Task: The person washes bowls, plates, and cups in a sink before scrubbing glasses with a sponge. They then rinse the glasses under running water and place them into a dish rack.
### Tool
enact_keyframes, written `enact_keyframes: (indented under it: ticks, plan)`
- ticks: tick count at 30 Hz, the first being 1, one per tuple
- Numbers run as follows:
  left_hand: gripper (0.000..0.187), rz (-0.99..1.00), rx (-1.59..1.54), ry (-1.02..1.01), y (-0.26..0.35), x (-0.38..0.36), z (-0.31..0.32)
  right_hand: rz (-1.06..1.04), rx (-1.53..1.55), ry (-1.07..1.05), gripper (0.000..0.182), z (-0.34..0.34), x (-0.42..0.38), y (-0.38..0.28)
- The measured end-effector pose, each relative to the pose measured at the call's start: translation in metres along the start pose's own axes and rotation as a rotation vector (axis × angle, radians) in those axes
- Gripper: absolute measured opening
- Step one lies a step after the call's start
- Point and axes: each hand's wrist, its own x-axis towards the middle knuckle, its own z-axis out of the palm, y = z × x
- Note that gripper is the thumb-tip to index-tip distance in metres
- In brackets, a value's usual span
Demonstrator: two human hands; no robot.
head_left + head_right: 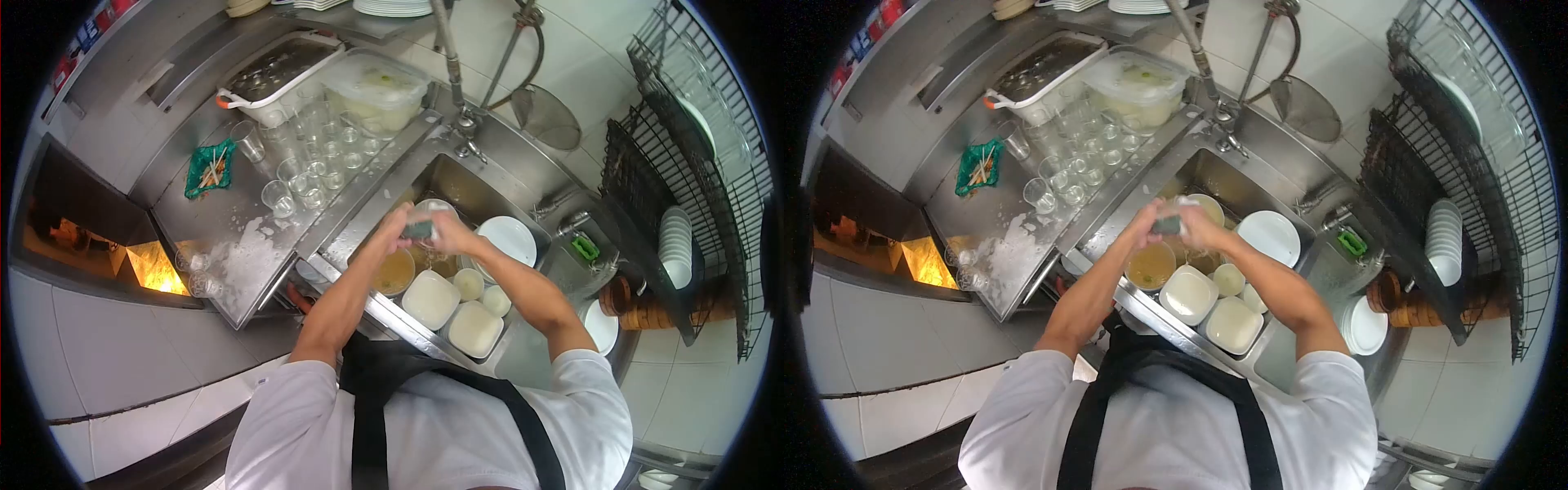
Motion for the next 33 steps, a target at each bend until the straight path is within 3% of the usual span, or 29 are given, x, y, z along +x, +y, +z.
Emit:
enact_keyframes:
  ticks: [3,4,5,6,7,9,10,12,13,14,16,19,20,23,24,27,29,31,32,33]
  plan:
    - [0.04,0.764,0.263,0.314,-0.003,-0.047,0.057,0.478,0.493,0.049,0.042,-0.011,-0.014,-0.014]
    - [0.041,0.744,0.278,0.369,-0.009,-0.044,0.06,0.654,0.651,0.055,0.04,-0.017,-0.015,-0.029]
    - [0.04,0.534,0.198,0.326,-0.011,-0.042,0.058,0.827,0.804,0.056,0.038,-0.021,-0.016,-0.034]
    - [0.039,0.323,0.114,0.282,-0.008,-0.047,0.055,0.397,0.844,0.011,0.037,0.0,-0.03,-0.014]
    - [0.039,0.112,0.026,0.235,-0.009,-0.051,0.051,0.165,0.528,-0.029,0.04,0.0,-0.031,-0.01]
    - [0.036,-0.003,-0.161,0.109,-0.038,-0.044,0.037,-0.293,-0.102,-0.103,0.044,0.0,-0.031,-0.005]
    - [0.036,-0.023,-0.32,0.006,-0.049,-0.039,0.026,-0.135,-0.011,-0.226,0.05,-0.007,-0.027,-0.008]
    - [0.039,-0.045,-0.506,-0.157,-0.075,-0.016,-0.01,-0.076,0.247,-0.062,0.053,-0.027,-0.019,-0.026]
    - [0.038,-0.068,-0.486,-0.119,-0.072,-0.034,-0.006,-0.05,0.386,-0.002,0.055,-0.031,-0.013,-0.037]
    - [0.038,-0.009,-0.374,-0.076,-0.097,-0.011,-0.021,-0.126,0.209,-0.005,0.053,-0.033,-0.005,-0.046]
    - [0.036,0.004,-0.419,0.137,-0.064,-0.057,0.007,-0.342,-0.032,-0.059,0.044,-0.011,0.006,-0.039]
    - [0.036,0.268,-0.215,0.498,-0.031,-0.095,0.004,0.033,0.439,-0.027,0.042,0.026,0.04,-0.031]
    - [0.038,0.742,0.216,0.689,-0.055,-0.069,-0.03,0.412,0.717,-0.088,0.033,0.031,0.048,-0.037]
    - [0.046,1.389,0.679,0.739,-0.039,-0.139,-0.061,0.824,1.199,-0.167,0.026,0.066,0.074,-0.042]
    - [0.059,1.406,0.786,0.737,-0.049,-0.146,-0.081,0.73,1.062,-0.172,0.033,0.081,0.084,-0.054]
    - [0.067,1.109,0.568,0.699,-0.057,-0.188,-0.126,0.476,0.211,-0.465,0.049,0.109,0.138,-0.11]
    - [0.072,1.011,0.728,0.857,-0.053,-0.217,-0.164,-0.145,-0.03,-0.119,0.047,0.163,0.164,-0.108]
    - [0.068,0.951,0.621,1.074,-0.073,-0.223,-0.202,-0.068,-0.041,-0.041,0.044,0.166,0.199,-0.157]
    - [0.064,1.04,0.697,1.27,-0.086,-0.222,-0.225,-0.032,-0.045,-0.001,0.043,0.167,0.219,-0.176]
    - [0.055,0.919,0.636,1.403,-0.09,-0.229,-0.238,-0.061,-0.166,0.041,0.042,0.175,0.239,-0.176]
